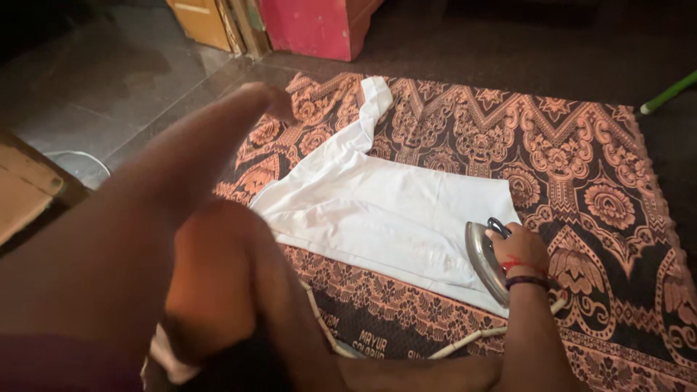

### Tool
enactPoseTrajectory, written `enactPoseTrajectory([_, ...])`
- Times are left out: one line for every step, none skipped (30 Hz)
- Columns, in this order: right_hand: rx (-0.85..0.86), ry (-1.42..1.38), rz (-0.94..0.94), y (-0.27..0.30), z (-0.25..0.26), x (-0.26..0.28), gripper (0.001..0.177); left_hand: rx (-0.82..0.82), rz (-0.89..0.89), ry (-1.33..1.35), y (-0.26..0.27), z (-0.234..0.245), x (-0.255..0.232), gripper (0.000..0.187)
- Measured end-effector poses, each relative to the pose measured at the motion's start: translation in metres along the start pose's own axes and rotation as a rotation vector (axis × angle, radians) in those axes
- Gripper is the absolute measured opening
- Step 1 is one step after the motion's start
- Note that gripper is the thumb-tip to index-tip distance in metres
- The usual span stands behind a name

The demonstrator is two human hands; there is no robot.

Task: The person irons a white shirt laid out on a patterned mat on the floor. They use an electric iron to smooth the fabric, adjusting the shirt's position and sleeves as needed.

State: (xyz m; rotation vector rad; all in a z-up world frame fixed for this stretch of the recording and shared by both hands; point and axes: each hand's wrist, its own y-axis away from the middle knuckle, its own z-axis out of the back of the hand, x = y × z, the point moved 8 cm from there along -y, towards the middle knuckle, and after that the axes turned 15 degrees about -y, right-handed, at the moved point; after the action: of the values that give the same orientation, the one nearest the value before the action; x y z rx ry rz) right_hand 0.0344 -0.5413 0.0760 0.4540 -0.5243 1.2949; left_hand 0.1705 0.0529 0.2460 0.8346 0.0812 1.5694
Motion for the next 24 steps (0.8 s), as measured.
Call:
enactPoseTrajectory([0.007, -0.004, -0.008, 0.0, -0.002, -0.001, 0.048, -0.005, -0.035, 0.029, 0.001, -0.005, -0.003, 0.061])
enactPoseTrajectory([0.009, 0.004, -0.002, -0.001, 0.0, -0.001, 0.048, -0.031, -0.074, 0.069, -0.002, -0.015, -0.009, 0.06])
enactPoseTrajectory([0.012, 0.012, 0.004, -0.001, 0.0, 0.0, 0.048, -0.054, -0.115, 0.108, -0.005, -0.032, -0.019, 0.059])
enactPoseTrajectory([0.008, 0.017, 0.01, 0.0, 0.001, 0.001, 0.048, -0.074, -0.158, 0.13, -0.005, -0.054, -0.032, 0.058])
enactPoseTrajectory([0.001, 0.039, 0.001, 0.001, 0.003, 0.001, 0.048, -0.093, -0.206, 0.163, -0.003, -0.082, -0.046, 0.057])
enactPoseTrajectory([-0.008, 0.053, -0.015, 0.003, 0.002, 0.001, 0.048, -0.116, -0.26, 0.191, -0.002, -0.111, -0.063, 0.056])
enactPoseTrajectory([-0.017, 0.067, -0.032, 0.002, 0.001, 0.003, 0.047, -0.138, -0.31, 0.216, -0.004, -0.139, -0.08, 0.055])
enactPoseTrajectory([-0.034, 0.074, -0.04, 0.005, 0.001, 0.0, 0.047, -0.139, -0.367, 0.237, -0.007, -0.167, -0.1, 0.054])
enactPoseTrajectory([-0.051, 0.082, -0.048, 0.006, 0.0, -0.002, 0.047, -0.15, -0.414, 0.252, -0.015, -0.183, -0.112, 0.053])
enactPoseTrajectory([-0.061, 0.093, -0.061, 0.008, -0.003, -0.004, 0.047, -0.161, -0.442, 0.253, -0.026, -0.192, -0.118, 0.052])
enactPoseTrajectory([-0.108, 0.085, -0.046, 0.004, 0.0, -0.004, 0.047, -0.176, -0.47, 0.25, -0.039, -0.191, -0.12, 0.051])
enactPoseTrajectory([-0.128, 0.084, -0.026, 0.005, -0.003, -0.006, 0.049, -0.171, -0.49, 0.251, -0.042, -0.204, -0.121, 0.05])
enactPoseTrajectory([-0.147, 0.079, 0.018, 0.005, -0.004, -0.007, 0.046, -0.187, -0.49, 0.247, -0.05, -0.203, -0.114, 0.049])
enactPoseTrajectory([-0.141, 0.091, 0.074, 0.01, -0.003, -0.011, 0.046, -0.196, -0.476, 0.264, -0.053, -0.212, -0.112, 0.048])
enactPoseTrajectory([-0.145, 0.127, 0.109, 0.018, -0.003, -0.015, 0.048, -0.214, -0.455, 0.281, -0.053, -0.221, -0.11, 0.047])
enactPoseTrajectory([-0.174, 0.149, 0.16, 0.017, -0.001, -0.01, 0.051, -0.233, -0.444, 0.311, -0.053, -0.227, -0.104, 0.046])
enactPoseTrajectory([-0.174, 0.175, 0.215, 0.025, 0.002, -0.008, 0.05, -0.253, -0.446, 0.34, -0.05, -0.237, -0.106, 0.045])
enactPoseTrajectory([-0.208, 0.183, 0.271, 0.022, 0.006, 0.001, 0.049, -0.274, -0.466, 0.35, -0.057, -0.231, -0.101, 0.044])
enactPoseTrajectory([-0.229, 0.201, 0.27, 0.022, 0.005, 0.006, 0.048, -0.29, -0.491, 0.37, -0.061, -0.229, -0.1, 0.043])
enactPoseTrajectory([-0.258, 0.219, 0.258, 0.031, 0.007, 0.003, 0.046, -0.308, -0.52, 0.373, -0.064, -0.231, -0.103, 0.042])
enactPoseTrajectory([-0.287, 0.236, 0.246, 0.031, 0.007, 0.006, 0.045, -0.334, -0.519, 0.37, -0.07, -0.23, -0.096, 0.041])
enactPoseTrajectory([-0.3, 0.287, 0.271, 0.04, 0.007, 0.007, 0.045, -0.344, -0.526, 0.363, -0.074, -0.237, -0.103, 0.04])
enactPoseTrajectory([-0.311, 0.338, 0.296, 0.046, 0.007, 0.013, 0.047, -0.361, -0.537, 0.354, -0.08, -0.238, -0.106, 0.039])
enactPoseTrajectory([-0.299, 0.356, 0.295, 0.054, 0.01, 0.017, 0.046, -0.365, -0.537, 0.322, -0.081, -0.244, -0.113, 0.035])
